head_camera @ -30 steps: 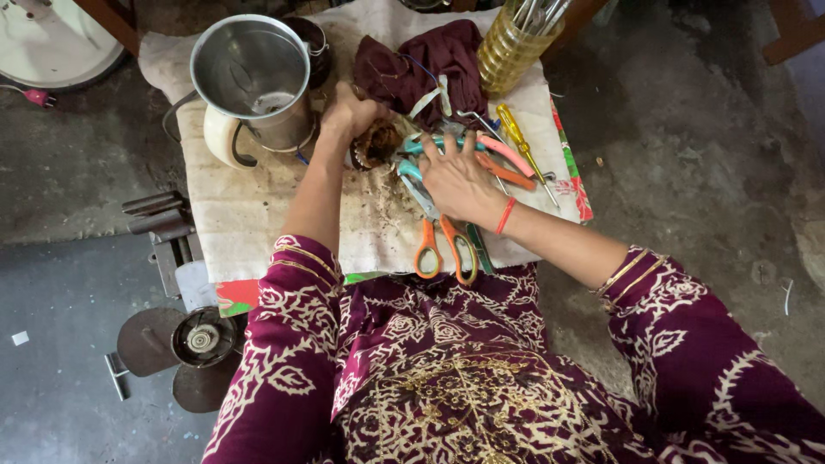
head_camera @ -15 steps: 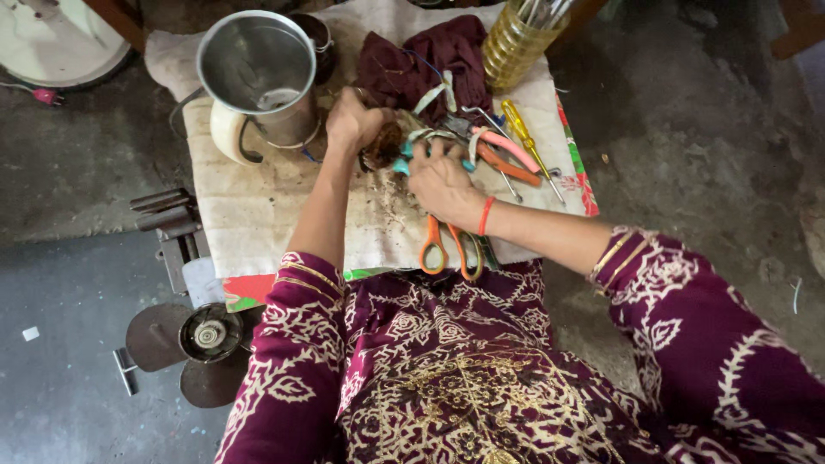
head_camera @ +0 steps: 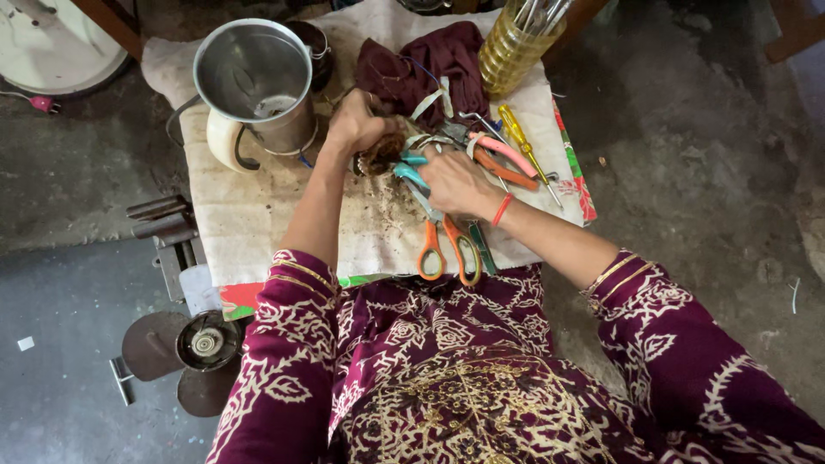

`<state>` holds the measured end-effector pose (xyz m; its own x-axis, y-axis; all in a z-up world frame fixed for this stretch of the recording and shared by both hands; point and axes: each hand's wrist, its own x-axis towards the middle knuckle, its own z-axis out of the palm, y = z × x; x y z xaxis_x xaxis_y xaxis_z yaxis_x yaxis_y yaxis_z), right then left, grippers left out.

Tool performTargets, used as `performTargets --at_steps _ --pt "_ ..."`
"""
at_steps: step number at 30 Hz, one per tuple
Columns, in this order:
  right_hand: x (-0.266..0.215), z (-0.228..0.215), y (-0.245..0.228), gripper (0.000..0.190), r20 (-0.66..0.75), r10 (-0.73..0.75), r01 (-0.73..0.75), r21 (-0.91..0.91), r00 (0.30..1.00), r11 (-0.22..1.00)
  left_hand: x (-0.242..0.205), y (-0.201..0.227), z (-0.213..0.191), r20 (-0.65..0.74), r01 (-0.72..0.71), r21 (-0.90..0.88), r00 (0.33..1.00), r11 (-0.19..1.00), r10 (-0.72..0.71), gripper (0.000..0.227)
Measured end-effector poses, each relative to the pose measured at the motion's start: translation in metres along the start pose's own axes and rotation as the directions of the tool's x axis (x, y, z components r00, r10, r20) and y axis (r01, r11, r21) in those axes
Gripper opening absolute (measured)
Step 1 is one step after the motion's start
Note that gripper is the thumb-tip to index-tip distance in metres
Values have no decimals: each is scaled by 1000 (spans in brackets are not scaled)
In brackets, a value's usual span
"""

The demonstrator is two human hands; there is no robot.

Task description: The person uses pliers to scrape and remove debris from a small, dark electrical component. They repeatedly scrape the surface and pull away loose material, which accumulates on the cloth below. The person occasionally adjusts the component's position to access different areas.

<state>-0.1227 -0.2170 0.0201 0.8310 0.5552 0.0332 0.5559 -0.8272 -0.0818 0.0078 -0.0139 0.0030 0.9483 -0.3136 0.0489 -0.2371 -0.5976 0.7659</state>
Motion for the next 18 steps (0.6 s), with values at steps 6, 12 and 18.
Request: performTargets --at_steps 6,12,18 --pt "9 20 26 18 5 -55 54 159 998 986 0 -5 -4 104 60 -83 993 995 -51 63" --pt "6 28 38 9 53 -43 18 398 998 917 0 -9 -3 80 -110 -116 990 987 120 62" --pt "6 21 38 14 164 17 -91 459 986 884 7 -8 -1 237 21 -99 971 995 3 41"
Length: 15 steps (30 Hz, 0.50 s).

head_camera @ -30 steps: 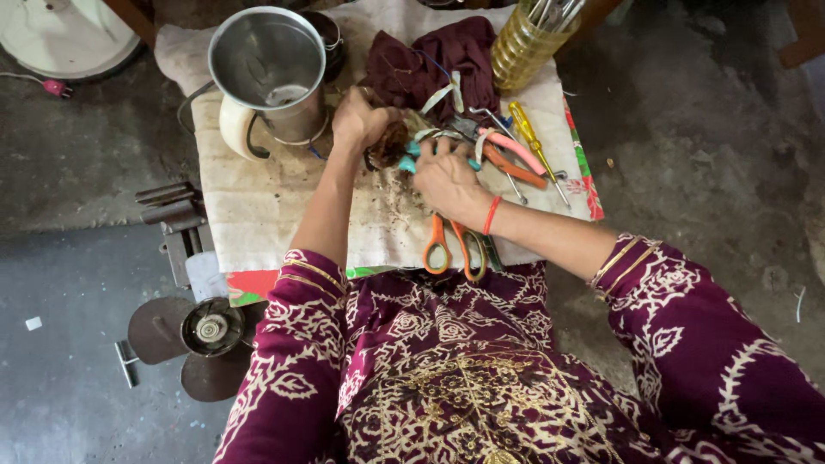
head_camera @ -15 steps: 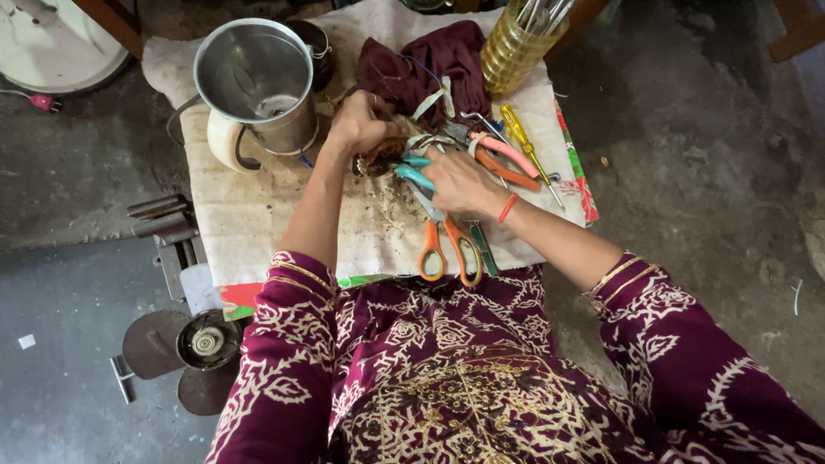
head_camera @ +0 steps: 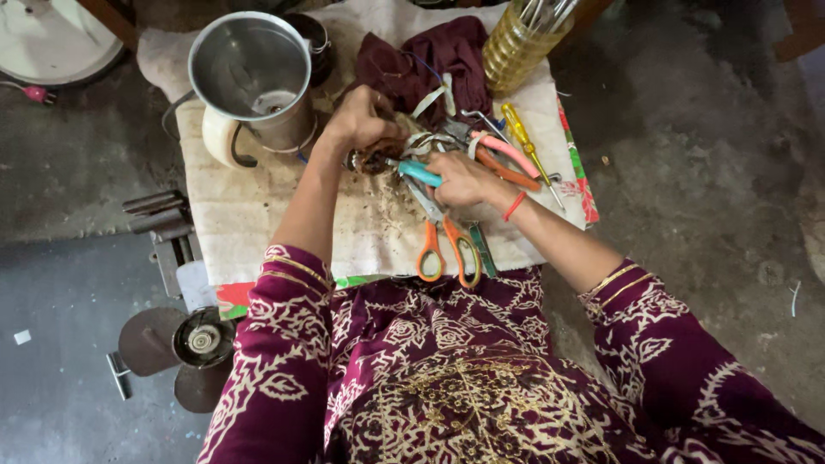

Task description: The person uses pliers to scrape and remove debris from a small, dark electrical component. They repeatedly scrape the surface and pull away loose material, which accumulates on the cloth below. The person occasionally adjusts the component's position to access different areas.

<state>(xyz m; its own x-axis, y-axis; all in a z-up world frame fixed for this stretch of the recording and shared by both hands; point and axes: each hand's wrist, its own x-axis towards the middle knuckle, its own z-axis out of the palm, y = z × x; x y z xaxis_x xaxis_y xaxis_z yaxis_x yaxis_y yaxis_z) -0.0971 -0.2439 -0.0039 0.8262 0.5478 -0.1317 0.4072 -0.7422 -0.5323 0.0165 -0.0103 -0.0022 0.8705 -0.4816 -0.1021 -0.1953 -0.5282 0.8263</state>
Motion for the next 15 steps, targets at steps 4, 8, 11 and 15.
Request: performTargets --at_steps 4,8,11,15 --pt "2 3 -26 30 -140 -75 50 -179 987 983 -2 -6 -3 -197 53 -54 979 997 -62 47" --pt "-5 17 -68 29 -243 12 -111 -400 970 910 4 0 -1 -362 216 -64 905 974 -225 60" --pt "-6 25 -94 23 -118 206 -236 -375 971 896 -2 5 10 -379 289 -51 880 956 -287 67" --pt "-7 31 -108 17 -291 8 -157 -493 957 856 -4 15 9 -272 336 76 913 939 -304 62"
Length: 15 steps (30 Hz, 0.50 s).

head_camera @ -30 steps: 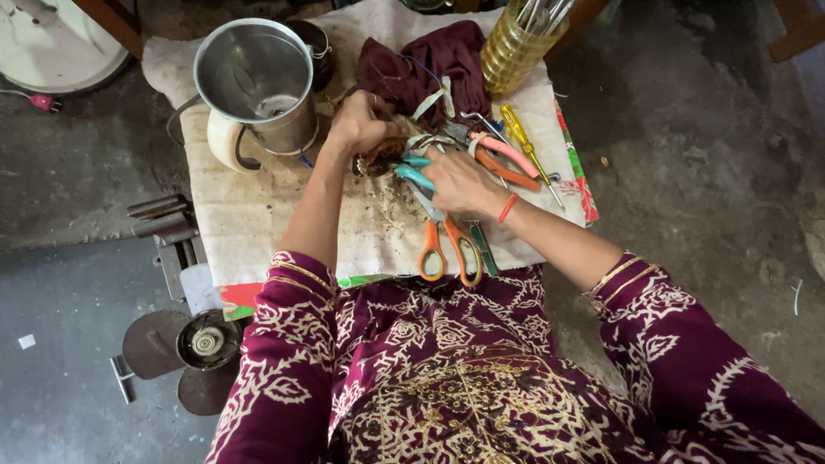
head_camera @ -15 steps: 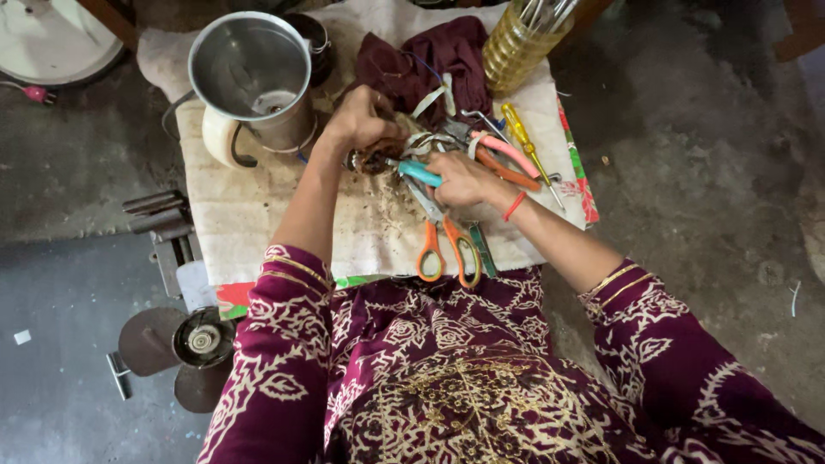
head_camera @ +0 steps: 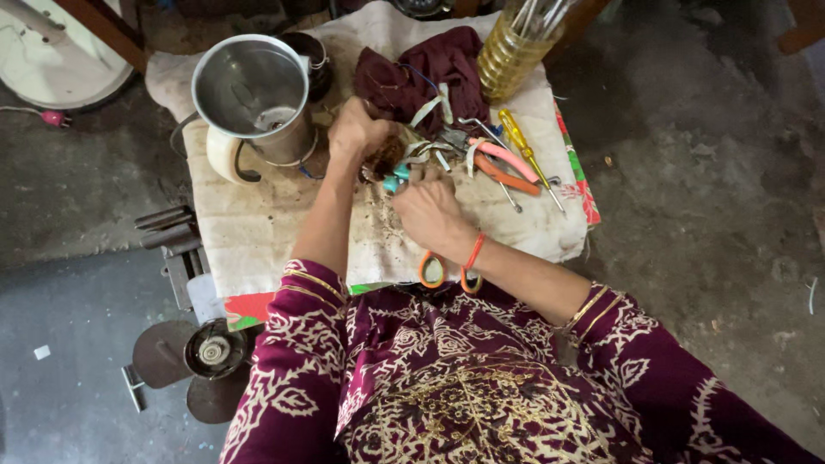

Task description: The person uses pliers to scrape and remove debris from a small, dark electrical component. They repeatedly scrape the surface and pull away loose material, which accumulates on the cloth below. The person occasionally adjusts the component's position to access different areas.

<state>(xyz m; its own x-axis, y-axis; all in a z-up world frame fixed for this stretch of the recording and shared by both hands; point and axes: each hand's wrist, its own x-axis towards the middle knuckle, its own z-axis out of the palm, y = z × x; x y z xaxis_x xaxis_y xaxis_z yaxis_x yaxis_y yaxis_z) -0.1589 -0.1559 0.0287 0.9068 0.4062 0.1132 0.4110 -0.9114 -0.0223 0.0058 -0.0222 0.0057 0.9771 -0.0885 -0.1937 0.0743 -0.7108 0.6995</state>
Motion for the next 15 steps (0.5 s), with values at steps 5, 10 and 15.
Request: performTargets --at_steps 5,10,15 --pt "-14 23 22 23 -149 -46 53 44 988 998 1 -3 -3 -118 53 -83 991 995 -63 80" --pt "-22 37 72 16 130 99 -150 483 987 863 8 -5 -8 -44 108 -56 993 993 -110 80" --pt "-33 25 100 33 440 133 -454 884 888 112 11 -8 -1 -112 86 -58 989 995 -92 84"
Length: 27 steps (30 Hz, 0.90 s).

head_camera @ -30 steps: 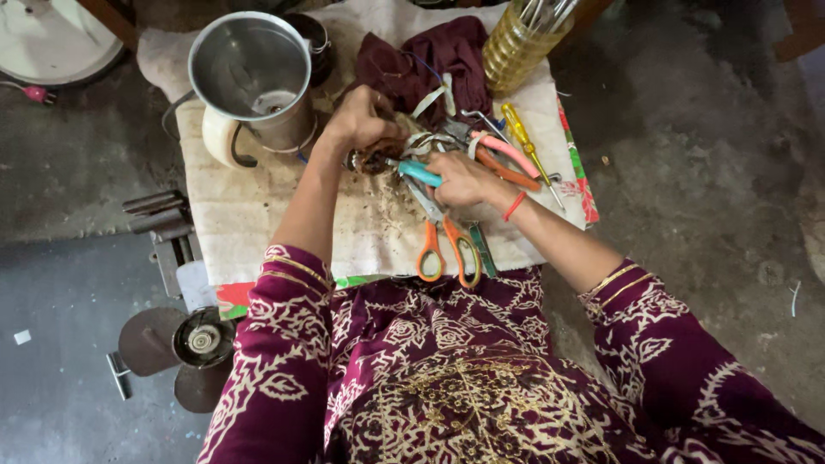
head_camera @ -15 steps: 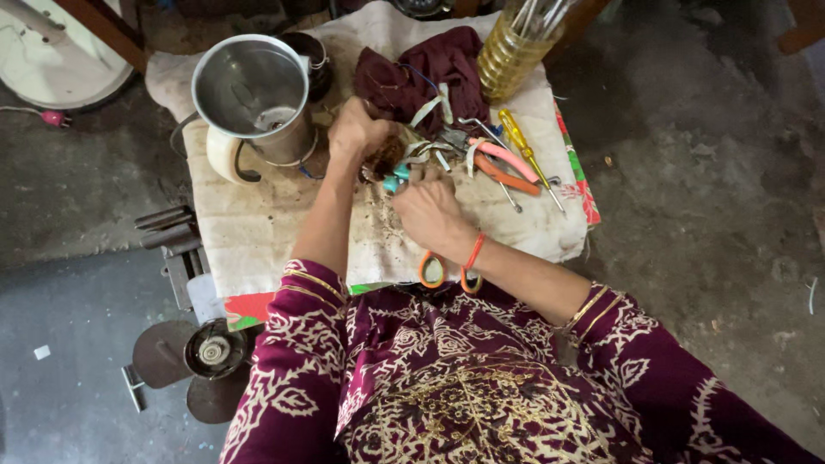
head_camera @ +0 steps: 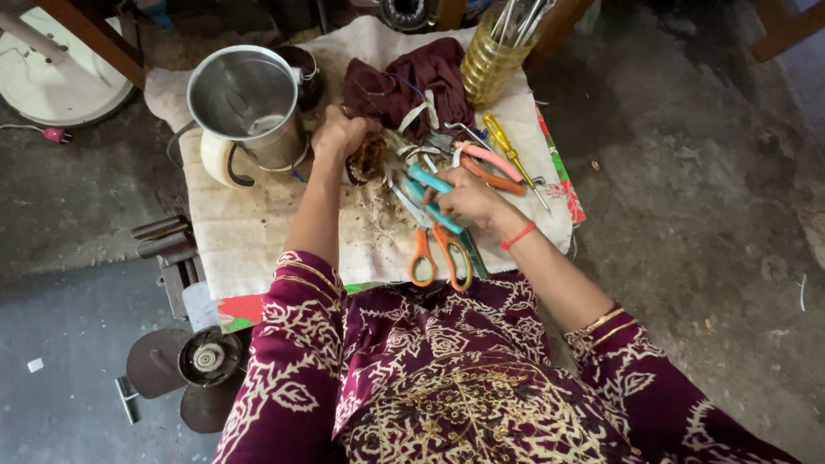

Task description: The person uses pliers to scrape and remove debris from a small, dark electrical component. They repeatedly scrape the surface and pull away loose material, which accumulates on the cloth below. The person occasionally adjusts the component's position to access different areas.

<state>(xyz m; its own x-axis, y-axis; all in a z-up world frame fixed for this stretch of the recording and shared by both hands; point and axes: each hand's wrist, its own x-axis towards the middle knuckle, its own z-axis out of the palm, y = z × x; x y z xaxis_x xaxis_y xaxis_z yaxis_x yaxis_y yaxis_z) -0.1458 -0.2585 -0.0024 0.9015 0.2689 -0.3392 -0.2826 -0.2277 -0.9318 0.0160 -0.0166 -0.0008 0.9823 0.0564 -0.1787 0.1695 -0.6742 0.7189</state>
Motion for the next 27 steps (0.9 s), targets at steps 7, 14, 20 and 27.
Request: performTargets --at_steps 7,14,20,27 --pt "9 13 -15 39 49 46 -55 214 998 975 -2 1 5 -49 -27 49 998 998 29 79" --pt "25 2 -31 40 3 65 -64 -44 998 997 -3 1 2 -53 -42 54 998 998 45 74" --pt "32 -11 -51 38 72 217 -203 -162 974 966 -2 5 -5 -5 -146 19 989 989 146 70" --pt "56 -44 -77 39 265 329 -265 -249 906 931 -2 12 -3 72 -282 102 958 954 276 56"
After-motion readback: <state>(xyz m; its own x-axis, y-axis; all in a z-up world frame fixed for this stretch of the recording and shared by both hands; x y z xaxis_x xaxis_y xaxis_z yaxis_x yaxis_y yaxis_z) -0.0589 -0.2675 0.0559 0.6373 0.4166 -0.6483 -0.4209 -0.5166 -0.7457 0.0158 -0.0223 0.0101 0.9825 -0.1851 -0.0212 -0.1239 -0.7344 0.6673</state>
